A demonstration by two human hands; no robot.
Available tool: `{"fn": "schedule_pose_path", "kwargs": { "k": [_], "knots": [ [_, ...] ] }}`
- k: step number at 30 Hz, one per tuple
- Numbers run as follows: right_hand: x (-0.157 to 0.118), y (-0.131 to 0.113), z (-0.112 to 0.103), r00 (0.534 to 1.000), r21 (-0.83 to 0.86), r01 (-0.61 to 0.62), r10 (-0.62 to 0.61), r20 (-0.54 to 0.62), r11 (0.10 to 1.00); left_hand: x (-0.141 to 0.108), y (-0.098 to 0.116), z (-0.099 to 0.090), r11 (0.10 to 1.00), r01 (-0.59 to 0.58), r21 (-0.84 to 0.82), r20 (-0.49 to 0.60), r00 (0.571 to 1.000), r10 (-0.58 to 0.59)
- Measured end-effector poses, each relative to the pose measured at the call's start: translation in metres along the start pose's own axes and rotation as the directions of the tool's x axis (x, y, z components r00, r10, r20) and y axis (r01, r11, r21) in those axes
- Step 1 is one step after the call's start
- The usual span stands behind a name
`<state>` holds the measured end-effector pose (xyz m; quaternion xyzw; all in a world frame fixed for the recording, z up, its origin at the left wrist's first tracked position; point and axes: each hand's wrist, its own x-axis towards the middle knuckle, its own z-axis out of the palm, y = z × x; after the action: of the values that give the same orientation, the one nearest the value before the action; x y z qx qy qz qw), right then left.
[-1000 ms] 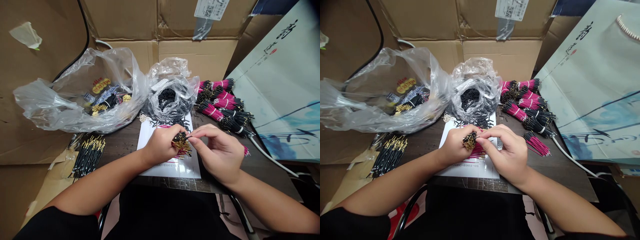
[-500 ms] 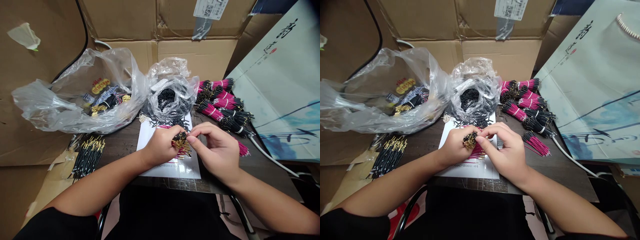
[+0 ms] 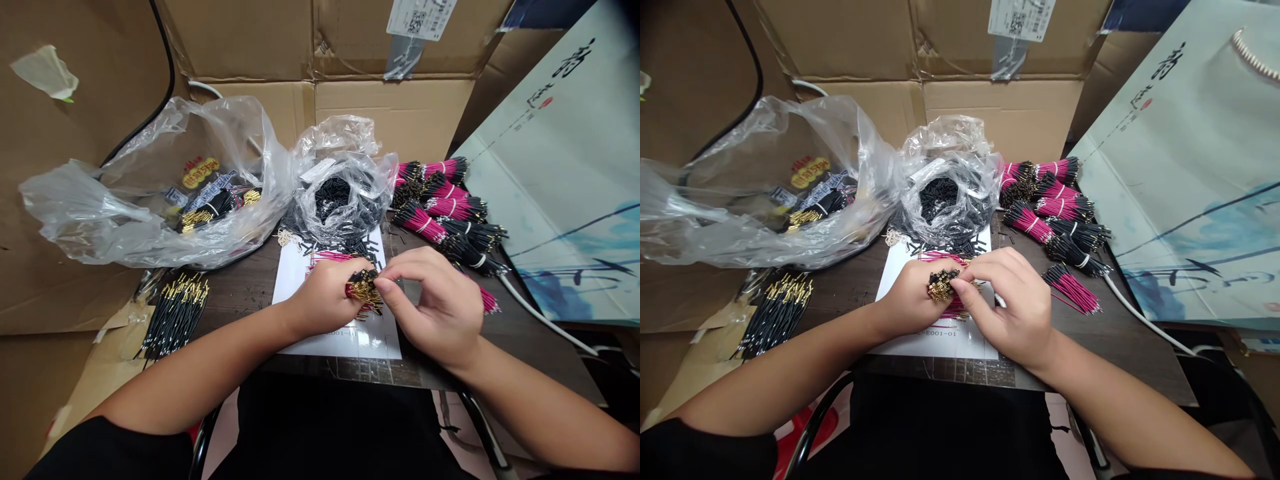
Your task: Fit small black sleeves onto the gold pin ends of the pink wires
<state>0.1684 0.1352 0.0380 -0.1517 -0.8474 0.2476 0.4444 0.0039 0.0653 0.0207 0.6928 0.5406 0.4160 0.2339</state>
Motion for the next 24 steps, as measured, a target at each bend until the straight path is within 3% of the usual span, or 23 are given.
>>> {"fn": "schedule_pose_path", "kwargs": {
  "k": [7,12,14,18,20,22,24],
  "knots": [
    [-0.001,0.008,-0.009,0.949,-0.263,0.315,-0.305,0.078,0.912,0.004,0.005,0.002,0.935,0.181,-0.305,0.112,0.982,-0.154],
    [-0.002,0.012,-0.011,0.930,-0.296,0.368,-0.348,0.119,0.881,0.006,0.009,0.001,0.834,0.312,-0.456,0.193,0.949,-0.249],
    [-0.002,0.014,-0.011,0.943,-0.290,0.333,-0.314,0.112,0.897,0.006,0.010,-0.001,0.763,0.361,-0.536,0.245,0.931,-0.269],
    [-0.001,0.018,-0.009,0.963,-0.234,0.268,-0.263,0.053,0.935,0.004,0.010,-0.005,0.492,0.513,-0.703,0.472,0.855,-0.216],
    [-0.002,0.020,-0.006,0.955,-0.193,0.297,-0.292,0.054,0.935,0.003,0.009,-0.006,0.389,0.573,-0.721,0.549,0.816,-0.184],
    [-0.003,0.022,-0.001,0.931,-0.152,0.361,-0.348,0.106,0.920,0.003,0.008,-0.006,0.339,0.577,-0.743,0.552,0.815,-0.176],
    [-0.005,0.023,0.006,0.908,-0.133,0.405,-0.381,0.172,0.905,0.003,0.007,-0.006,0.329,0.534,-0.778,0.502,0.845,-0.184]
  ]
}}
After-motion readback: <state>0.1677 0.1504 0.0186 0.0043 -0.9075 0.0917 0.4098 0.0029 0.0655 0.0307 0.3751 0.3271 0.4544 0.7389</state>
